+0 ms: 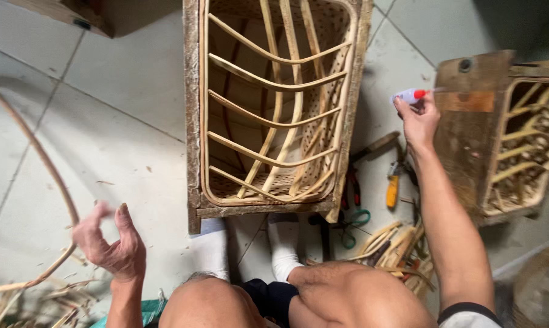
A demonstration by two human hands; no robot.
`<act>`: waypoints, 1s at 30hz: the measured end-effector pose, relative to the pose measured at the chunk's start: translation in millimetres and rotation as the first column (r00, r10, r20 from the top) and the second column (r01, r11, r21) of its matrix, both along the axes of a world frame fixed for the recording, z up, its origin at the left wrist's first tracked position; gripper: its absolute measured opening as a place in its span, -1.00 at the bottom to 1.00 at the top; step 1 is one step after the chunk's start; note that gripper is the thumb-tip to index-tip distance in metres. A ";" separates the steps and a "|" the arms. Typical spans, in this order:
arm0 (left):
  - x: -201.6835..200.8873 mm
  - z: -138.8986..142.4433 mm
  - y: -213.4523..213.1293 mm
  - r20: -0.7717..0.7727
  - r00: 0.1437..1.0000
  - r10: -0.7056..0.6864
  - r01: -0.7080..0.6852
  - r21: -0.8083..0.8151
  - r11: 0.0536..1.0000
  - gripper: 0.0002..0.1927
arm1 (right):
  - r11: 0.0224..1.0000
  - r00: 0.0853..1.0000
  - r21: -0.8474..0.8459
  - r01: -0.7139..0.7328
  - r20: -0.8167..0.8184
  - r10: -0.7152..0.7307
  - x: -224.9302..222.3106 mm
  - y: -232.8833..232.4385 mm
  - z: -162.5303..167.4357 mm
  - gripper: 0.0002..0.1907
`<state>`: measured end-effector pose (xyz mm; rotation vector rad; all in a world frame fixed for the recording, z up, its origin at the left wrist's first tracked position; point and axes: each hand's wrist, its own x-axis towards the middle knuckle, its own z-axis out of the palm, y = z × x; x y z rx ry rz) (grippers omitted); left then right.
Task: The person sits on the floor assembling a woven bamboo basket. They apply glue along the basket rim with a squeeze bottle, press thin bamboo strips into the rim, tap strips into place with a hammer, and use pliers to secure the strips as they work around the frame.
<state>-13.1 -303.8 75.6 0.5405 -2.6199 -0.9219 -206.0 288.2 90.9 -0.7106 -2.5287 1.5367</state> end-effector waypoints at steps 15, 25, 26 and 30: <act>38.7 -45.8 -93.1 0.457 0.885 0.093 0.075 -0.337 0.938 -0.80 | 0.999 0.999 0.003 -0.042 -0.023 0.042 23.1 -12.2 -46.6 -0.31; -27.7 0.3 -190.6 0.150 0.947 0.283 0.109 -0.982 0.156 -0.25 | 0.968 0.995 0.250 -0.007 0.102 -0.019 188.8 -101.4 22.9 -0.55; -42.0 12.2 -186.9 0.162 0.969 0.187 0.072 -0.908 0.414 -0.30 | 0.986 0.995 0.166 0.016 0.091 -0.032 201.2 -110.3 24.7 -0.54; -69.0 47.6 -104.0 -0.029 0.980 -0.195 0.193 -0.053 0.980 -0.60 | 0.992 0.954 -0.054 -0.117 0.271 0.127 224.9 -139.4 28.3 -0.30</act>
